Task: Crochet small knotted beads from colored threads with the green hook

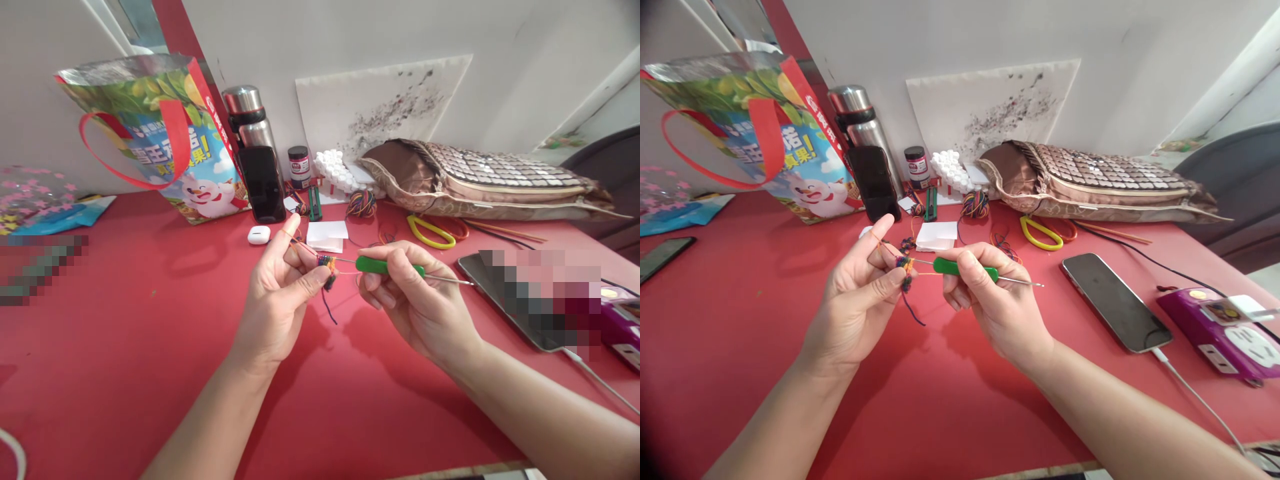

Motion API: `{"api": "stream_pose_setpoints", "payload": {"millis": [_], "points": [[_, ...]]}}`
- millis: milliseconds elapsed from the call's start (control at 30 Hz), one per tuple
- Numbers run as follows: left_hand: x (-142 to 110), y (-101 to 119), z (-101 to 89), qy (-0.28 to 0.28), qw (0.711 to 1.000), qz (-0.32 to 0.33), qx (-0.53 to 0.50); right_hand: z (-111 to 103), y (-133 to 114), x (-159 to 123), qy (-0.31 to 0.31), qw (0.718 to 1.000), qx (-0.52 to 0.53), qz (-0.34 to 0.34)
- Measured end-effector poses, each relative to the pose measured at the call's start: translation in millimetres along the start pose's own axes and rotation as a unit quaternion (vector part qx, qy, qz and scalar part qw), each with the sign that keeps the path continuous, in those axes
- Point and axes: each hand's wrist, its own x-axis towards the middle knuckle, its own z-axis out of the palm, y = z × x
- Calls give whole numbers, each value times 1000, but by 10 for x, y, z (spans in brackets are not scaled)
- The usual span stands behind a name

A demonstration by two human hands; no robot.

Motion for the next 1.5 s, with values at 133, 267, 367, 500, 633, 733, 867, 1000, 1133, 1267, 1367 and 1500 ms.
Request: {"api": "stream_pose_setpoints", "payload": {"millis": [133,267,367,500,633,733,867,1000,1133,1267,1367,1500], "points": [[-2,8,0,-5,1000,2,2,-4,-2,-2,2,1000,-7,1],[-2,20,-8,-8,1000,-3,4,-8,-8,5,1,1000,-11,1],[2,30,-14,-11,1000,-4,4,-12,-13,11,2,1000,-15,1],[9,43,-21,-12,1000,-5,7,-7,-32,14,6,1000,-22,4],[11,54,-29,-14,1000,-11,9,7,-54,10,17,999,-28,7],[17,64,-35,-17,1000,-15,7,12,-60,7,18,999,-32,5],[21,82,-39,-19,1000,-13,6,9,-60,7,13,999,-29,4],[16,98,-47,-24,1000,-13,12,3,-67,9,15,999,-28,10],[19,115,-55,-17,1000,-12,21,5,-75,11,17,999,-38,12],[26,137,-58,-5,1000,-13,26,3,-71,9,21,998,-49,18],[34,152,-67,-4,999,-23,24,-2,-67,8,13,999,-40,20],[49,171,-98,-19,999,-42,22,-12,-84,11,0,999,-44,27]]}}
